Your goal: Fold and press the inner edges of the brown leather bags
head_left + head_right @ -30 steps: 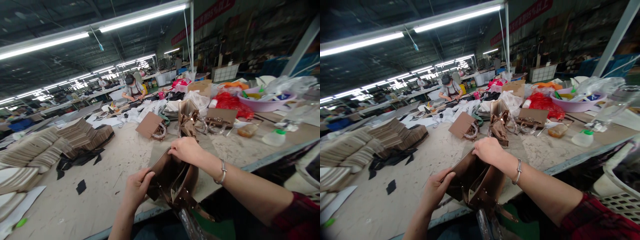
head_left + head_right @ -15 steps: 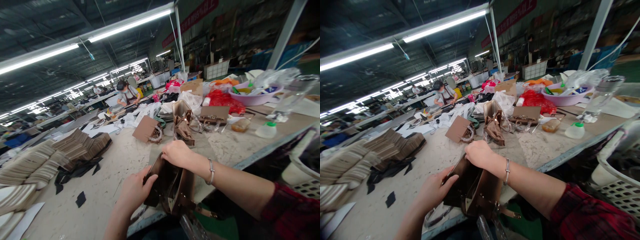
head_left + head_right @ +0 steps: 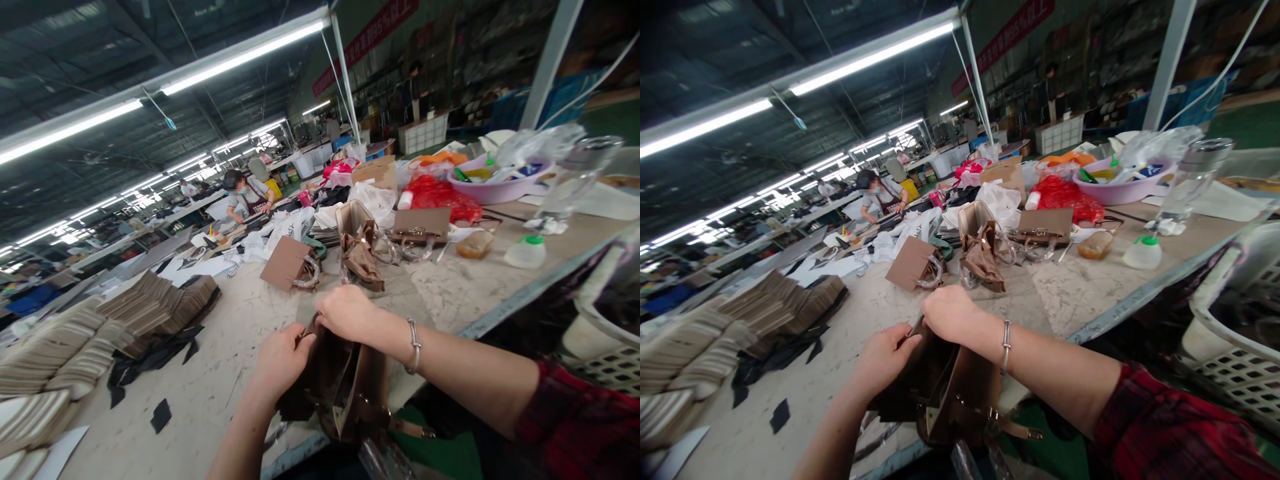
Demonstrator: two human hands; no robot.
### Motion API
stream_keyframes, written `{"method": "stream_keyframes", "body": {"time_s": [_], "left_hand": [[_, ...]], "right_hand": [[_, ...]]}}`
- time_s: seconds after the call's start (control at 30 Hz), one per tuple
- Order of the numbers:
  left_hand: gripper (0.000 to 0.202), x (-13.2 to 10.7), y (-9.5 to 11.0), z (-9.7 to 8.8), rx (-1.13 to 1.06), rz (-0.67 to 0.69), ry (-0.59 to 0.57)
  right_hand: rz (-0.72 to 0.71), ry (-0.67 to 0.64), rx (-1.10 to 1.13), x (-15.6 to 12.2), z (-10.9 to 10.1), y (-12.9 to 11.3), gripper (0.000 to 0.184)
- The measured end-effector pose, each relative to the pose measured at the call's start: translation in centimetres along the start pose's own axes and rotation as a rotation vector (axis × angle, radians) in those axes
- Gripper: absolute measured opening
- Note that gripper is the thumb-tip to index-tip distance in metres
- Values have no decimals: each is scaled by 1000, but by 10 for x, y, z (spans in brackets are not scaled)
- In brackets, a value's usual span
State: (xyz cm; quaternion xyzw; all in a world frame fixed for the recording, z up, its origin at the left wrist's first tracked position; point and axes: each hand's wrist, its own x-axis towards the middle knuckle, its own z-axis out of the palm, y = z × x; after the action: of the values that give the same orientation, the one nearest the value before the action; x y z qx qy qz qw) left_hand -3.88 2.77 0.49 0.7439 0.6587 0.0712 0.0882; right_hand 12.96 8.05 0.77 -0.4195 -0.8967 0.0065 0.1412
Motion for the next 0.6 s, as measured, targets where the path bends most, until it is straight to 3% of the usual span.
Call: {"method": "stream_keyframes", "body": {"time_s": [0.37, 0.6], "left_hand": [[31, 12, 2, 5, -136, 6, 18], [31, 11, 3, 6, -118, -26, 6]], "right_hand": [[-116, 31, -34, -15, -11, 15, 23], [-12, 89, -42, -16, -4, 20, 23]]}}
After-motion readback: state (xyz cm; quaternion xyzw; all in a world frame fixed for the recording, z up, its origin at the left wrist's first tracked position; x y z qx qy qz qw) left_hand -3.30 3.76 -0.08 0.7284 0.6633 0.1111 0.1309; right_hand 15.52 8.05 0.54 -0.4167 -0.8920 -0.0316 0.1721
